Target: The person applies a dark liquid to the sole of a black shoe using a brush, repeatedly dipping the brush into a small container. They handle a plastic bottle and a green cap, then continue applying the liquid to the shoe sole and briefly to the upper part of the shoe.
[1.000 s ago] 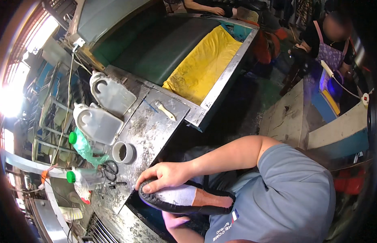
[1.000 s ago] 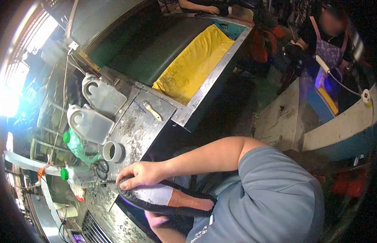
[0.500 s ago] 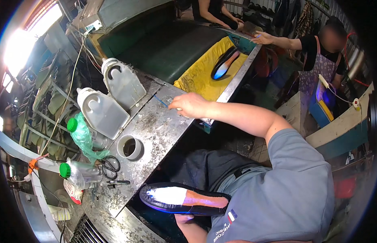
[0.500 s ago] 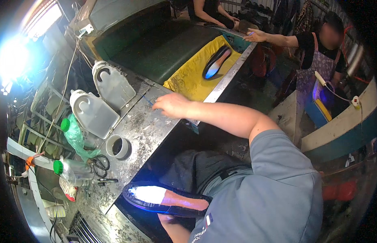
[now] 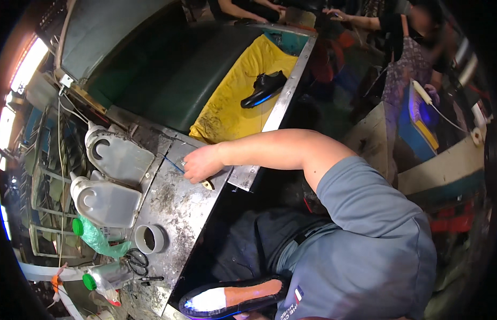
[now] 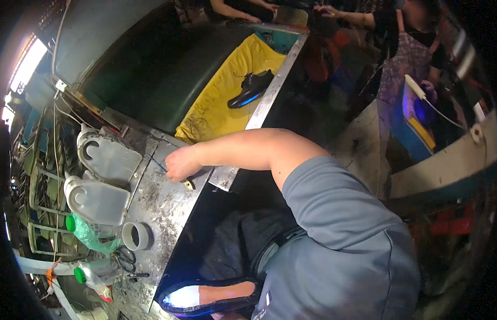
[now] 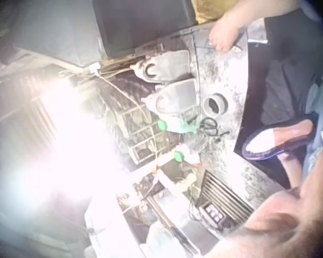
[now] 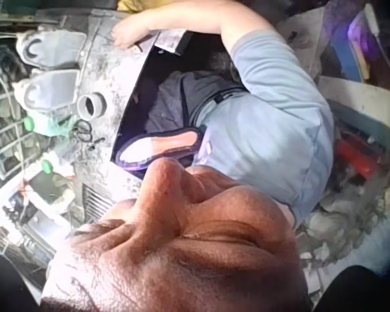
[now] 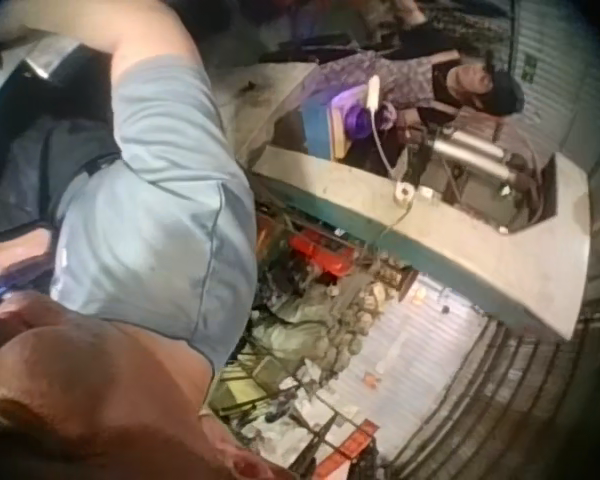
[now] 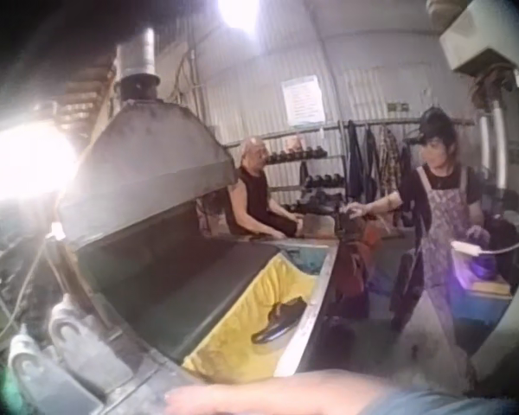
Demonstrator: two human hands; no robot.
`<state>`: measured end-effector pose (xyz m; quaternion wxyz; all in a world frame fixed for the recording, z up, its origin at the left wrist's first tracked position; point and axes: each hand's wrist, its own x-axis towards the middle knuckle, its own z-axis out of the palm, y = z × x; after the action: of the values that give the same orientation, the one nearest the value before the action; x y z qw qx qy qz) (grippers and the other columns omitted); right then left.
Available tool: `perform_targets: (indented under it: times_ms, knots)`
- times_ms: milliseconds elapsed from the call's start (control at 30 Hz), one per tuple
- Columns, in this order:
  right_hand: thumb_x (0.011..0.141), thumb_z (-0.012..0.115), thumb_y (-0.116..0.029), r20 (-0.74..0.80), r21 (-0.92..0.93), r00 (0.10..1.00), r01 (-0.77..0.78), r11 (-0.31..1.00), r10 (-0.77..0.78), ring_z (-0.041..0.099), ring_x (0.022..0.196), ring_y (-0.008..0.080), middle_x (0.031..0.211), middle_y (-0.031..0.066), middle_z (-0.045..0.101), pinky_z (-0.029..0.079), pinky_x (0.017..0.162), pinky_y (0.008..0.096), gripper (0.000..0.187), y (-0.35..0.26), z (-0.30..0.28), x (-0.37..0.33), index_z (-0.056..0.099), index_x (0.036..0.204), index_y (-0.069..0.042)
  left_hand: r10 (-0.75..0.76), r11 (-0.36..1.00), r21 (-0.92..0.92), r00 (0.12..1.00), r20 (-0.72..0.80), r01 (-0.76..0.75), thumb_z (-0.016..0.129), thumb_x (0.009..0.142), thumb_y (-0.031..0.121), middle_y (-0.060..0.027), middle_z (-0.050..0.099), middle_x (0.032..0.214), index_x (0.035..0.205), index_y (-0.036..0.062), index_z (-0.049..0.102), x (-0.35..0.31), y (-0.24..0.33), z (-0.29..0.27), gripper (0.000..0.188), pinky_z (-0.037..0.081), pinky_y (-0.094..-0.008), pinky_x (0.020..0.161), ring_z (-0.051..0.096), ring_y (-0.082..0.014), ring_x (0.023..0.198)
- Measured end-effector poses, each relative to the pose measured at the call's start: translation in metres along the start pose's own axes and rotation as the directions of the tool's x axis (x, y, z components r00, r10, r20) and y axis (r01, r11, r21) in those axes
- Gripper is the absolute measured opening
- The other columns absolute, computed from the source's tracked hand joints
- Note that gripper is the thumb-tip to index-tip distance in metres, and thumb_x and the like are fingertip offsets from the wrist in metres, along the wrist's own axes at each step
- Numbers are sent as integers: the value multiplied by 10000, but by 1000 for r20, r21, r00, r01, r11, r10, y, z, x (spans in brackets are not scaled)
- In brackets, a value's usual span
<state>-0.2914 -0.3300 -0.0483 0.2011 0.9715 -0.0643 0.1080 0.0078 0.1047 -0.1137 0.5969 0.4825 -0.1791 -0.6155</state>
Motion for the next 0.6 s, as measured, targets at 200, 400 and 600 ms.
perform_targets:
  times_ms: [200,400,600]
  knots:
    - [766,684,-216,-386,313,884,-143,939,263,636,821,190,842,-10,593,482,714,348,212,14,-11,8,646,964,-153,233,972,59,947,-222,-226,909,659,382,-178,596,1296,1423,-36,424,-47,32,32,997,514,-475,1000,612,-337,1159]
    - [815,703,-141,-223,894,427,-270,358,877,678,801,201,882,68,683,538,702,333,178,-23,-46,6,637,973,-92,331,907,358,900,-284,-221,903,672,443,-172,618,1243,1407,-45,440,-89,104,52,997,538,-436,954,641,-307,1087]
    - [898,682,-121,256,785,631,307,-538,732,608,779,62,938,5,694,498,669,220,311,-70,-43,3,678,1199,-47,131,759,604,851,-508,244,896,706,234,-101,688,1072,1232,-27,588,-131,169,31,663,534,-338,891,669,-211,959]
